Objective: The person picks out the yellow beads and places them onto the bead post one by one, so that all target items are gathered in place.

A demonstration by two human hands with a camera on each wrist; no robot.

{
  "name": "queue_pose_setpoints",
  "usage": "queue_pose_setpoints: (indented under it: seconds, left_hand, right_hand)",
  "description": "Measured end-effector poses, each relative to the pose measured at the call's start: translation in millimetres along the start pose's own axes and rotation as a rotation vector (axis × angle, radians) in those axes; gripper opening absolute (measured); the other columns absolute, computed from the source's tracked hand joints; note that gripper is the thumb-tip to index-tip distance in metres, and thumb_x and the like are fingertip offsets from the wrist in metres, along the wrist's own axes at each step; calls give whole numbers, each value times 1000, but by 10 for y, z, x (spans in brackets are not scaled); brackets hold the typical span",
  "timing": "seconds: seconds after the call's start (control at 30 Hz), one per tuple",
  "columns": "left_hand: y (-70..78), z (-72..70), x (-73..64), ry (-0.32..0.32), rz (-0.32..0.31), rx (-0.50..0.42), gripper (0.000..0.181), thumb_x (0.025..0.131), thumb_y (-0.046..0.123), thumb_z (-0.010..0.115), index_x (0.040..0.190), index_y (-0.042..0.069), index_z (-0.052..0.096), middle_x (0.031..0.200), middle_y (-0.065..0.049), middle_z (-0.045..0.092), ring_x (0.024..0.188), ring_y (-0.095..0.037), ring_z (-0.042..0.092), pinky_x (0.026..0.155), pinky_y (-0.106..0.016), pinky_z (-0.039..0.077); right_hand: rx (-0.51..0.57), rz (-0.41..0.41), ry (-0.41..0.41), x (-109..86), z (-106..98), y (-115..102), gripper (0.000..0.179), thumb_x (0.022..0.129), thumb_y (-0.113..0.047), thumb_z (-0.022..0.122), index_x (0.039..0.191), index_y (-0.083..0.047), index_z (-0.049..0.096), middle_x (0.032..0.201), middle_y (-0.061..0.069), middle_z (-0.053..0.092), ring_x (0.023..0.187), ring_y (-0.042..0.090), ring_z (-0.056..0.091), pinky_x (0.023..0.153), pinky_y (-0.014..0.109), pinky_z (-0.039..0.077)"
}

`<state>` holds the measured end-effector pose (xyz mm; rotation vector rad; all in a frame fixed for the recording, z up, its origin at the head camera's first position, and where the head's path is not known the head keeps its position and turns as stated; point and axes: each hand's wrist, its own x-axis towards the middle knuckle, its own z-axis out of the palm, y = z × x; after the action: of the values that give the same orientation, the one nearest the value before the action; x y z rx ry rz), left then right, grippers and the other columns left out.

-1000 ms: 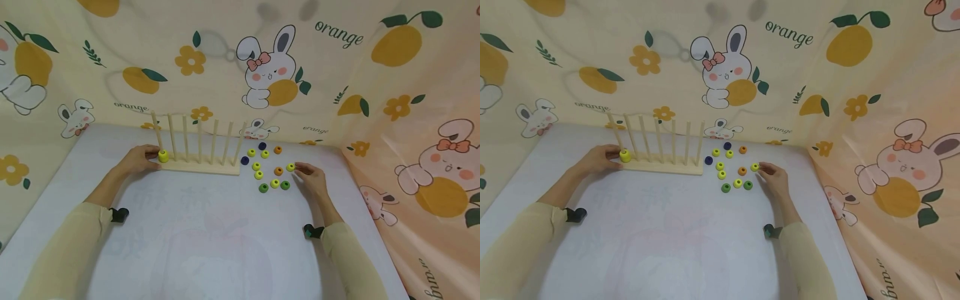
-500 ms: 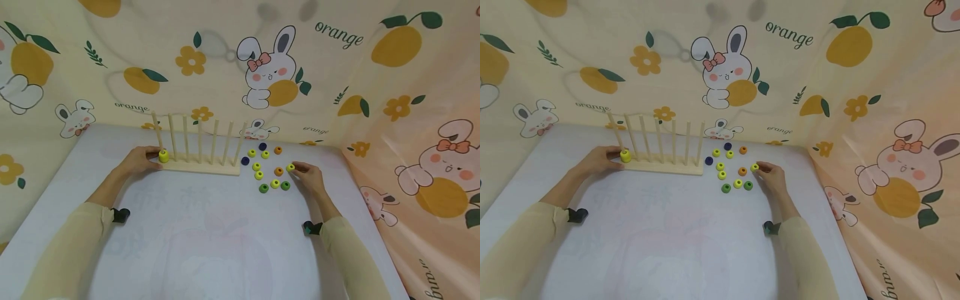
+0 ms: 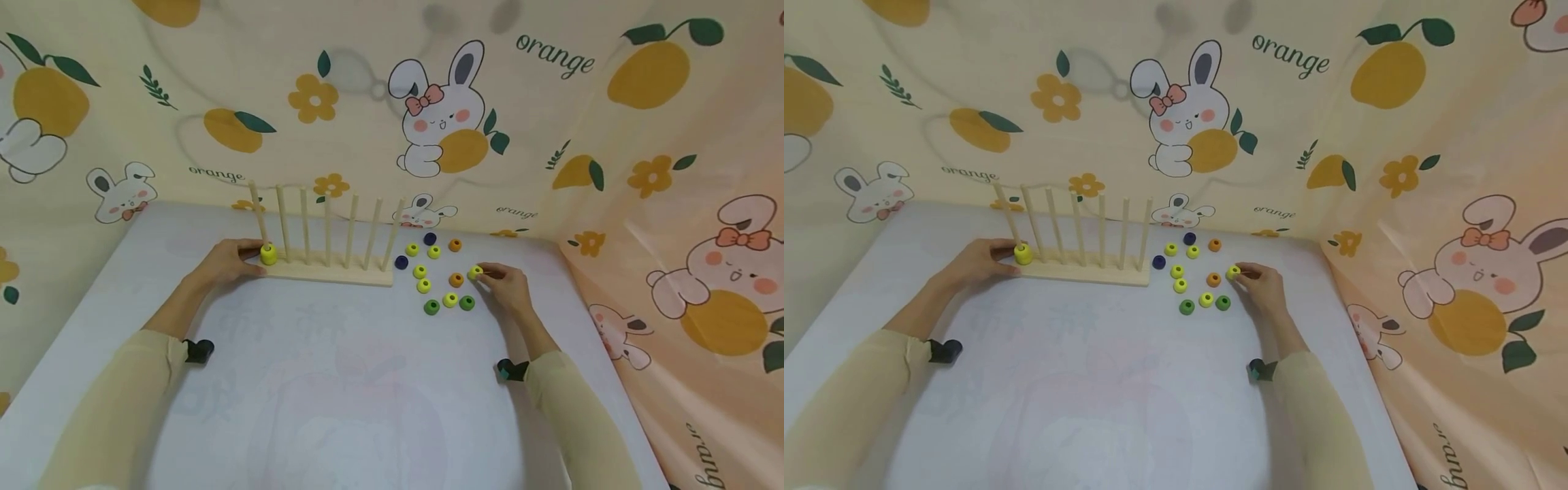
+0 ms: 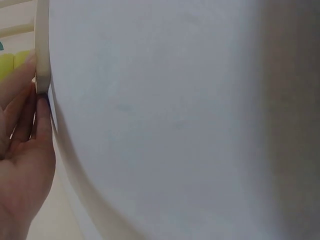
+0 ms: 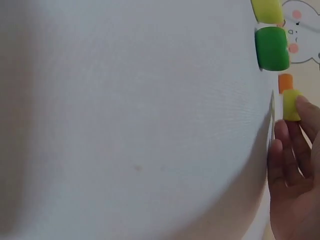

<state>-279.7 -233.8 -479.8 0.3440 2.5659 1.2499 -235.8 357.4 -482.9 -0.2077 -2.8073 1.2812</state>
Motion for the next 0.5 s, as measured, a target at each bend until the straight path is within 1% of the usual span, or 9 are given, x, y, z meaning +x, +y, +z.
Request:
queue_pose_setpoints:
  seconds: [0.13, 0.2, 0.3, 0.37, 0.5]
  left_hand:
    - [18, -13, 1, -6, 5, -17, 73, 84, 6, 79, 144, -9, 42, 147, -25, 46, 137, -40, 42, 116, -49, 31]
    - [25, -16, 7, -8, 3, -22, 73, 84, 6, 79, 144, -9, 42, 147, -25, 45, 137, -39, 42, 116, -49, 31]
    - [27, -15, 8, -6, -1, -21, 73, 84, 6, 80, 144, -8, 43, 147, -25, 46, 137, -39, 43, 116, -49, 32]
    - [22, -11, 6, -5, -1, -26, 73, 84, 6, 80, 144, -9, 42, 146, -26, 45, 136, -40, 43, 115, -49, 32]
    - [21, 4, -10, 4, -7, -20, 73, 83, 7, 80, 144, -9, 43, 146, -26, 46, 136, -40, 44, 115, -49, 33]
  right_hand:
    - [10, -10, -10, -15, -31, -49, 35, 93, -22, 72, 126, -10, 68, 123, 11, 67, 110, 27, 63, 92, 38, 52]
    - [17, -2, -16, -22, -43, -80, 37, 92, -24, 73, 127, -12, 68, 125, 10, 66, 110, 26, 64, 91, 36, 53]
    - [38, -3, -9, -33, -47, -135, 37, 91, -25, 74, 126, -13, 69, 124, 8, 67, 107, 24, 65, 88, 30, 54]
    - [48, -19, -2, -42, -47, -172, 37, 91, -26, 75, 125, -13, 70, 123, 8, 68, 105, 23, 66, 84, 25, 54]
    - [65, -84, 5, -61, -43, -262, 38, 90, -28, 75, 124, -11, 71, 120, 10, 69, 102, 20, 68, 82, 18, 53]
